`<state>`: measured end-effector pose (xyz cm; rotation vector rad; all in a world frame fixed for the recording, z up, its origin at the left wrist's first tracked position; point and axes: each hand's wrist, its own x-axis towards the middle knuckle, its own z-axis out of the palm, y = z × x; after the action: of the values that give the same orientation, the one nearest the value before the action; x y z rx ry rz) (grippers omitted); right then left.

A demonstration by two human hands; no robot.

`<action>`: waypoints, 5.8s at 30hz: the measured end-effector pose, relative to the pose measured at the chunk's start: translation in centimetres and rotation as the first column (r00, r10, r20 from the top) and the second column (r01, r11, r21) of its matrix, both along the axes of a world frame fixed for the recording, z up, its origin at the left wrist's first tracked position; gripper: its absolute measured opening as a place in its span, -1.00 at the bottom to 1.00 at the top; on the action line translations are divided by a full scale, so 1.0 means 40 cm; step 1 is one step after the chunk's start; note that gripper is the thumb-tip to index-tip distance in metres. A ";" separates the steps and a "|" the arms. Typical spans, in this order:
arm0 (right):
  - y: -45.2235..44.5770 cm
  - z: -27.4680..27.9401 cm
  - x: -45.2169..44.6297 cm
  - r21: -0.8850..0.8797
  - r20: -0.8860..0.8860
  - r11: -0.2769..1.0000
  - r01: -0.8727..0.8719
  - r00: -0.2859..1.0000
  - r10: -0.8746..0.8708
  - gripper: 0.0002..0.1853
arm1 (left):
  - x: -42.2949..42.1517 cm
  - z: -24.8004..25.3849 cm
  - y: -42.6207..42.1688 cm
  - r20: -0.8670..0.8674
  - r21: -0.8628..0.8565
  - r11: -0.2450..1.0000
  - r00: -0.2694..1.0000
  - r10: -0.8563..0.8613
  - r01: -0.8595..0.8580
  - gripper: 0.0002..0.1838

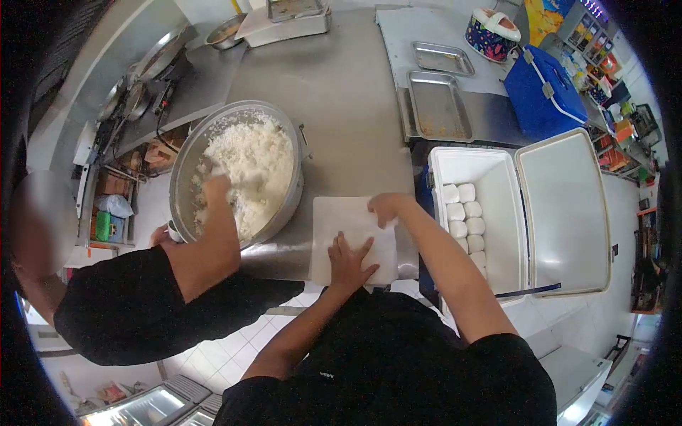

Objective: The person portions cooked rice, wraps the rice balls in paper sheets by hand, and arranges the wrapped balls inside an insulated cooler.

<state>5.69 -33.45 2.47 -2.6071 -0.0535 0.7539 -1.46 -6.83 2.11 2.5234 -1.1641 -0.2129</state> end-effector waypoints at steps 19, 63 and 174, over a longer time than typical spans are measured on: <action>0.291 0.091 -0.282 -0.015 0.593 0.995 0.101 0.802 -0.072 -0.43 | 0.129 -0.052 0.197 -0.027 -0.053 0.987 0.989 0.147 -0.149 -0.03; 0.188 0.161 -0.365 0.908 0.116 0.276 0.315 0.446 -0.888 -0.67 | -0.027 0.307 -0.228 -0.878 -0.389 0.553 0.478 0.019 -0.737 -0.35; 0.275 0.019 -0.304 -0.164 0.724 0.980 0.116 0.688 0.040 -0.65 | 0.023 0.022 -0.055 -0.180 0.478 0.871 0.983 -0.034 0.118 -0.13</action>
<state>-6.45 -22.43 3.22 -2.9160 -0.1625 -0.3688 -0.54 -9.03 2.99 2.8073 -1.2678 -0.8190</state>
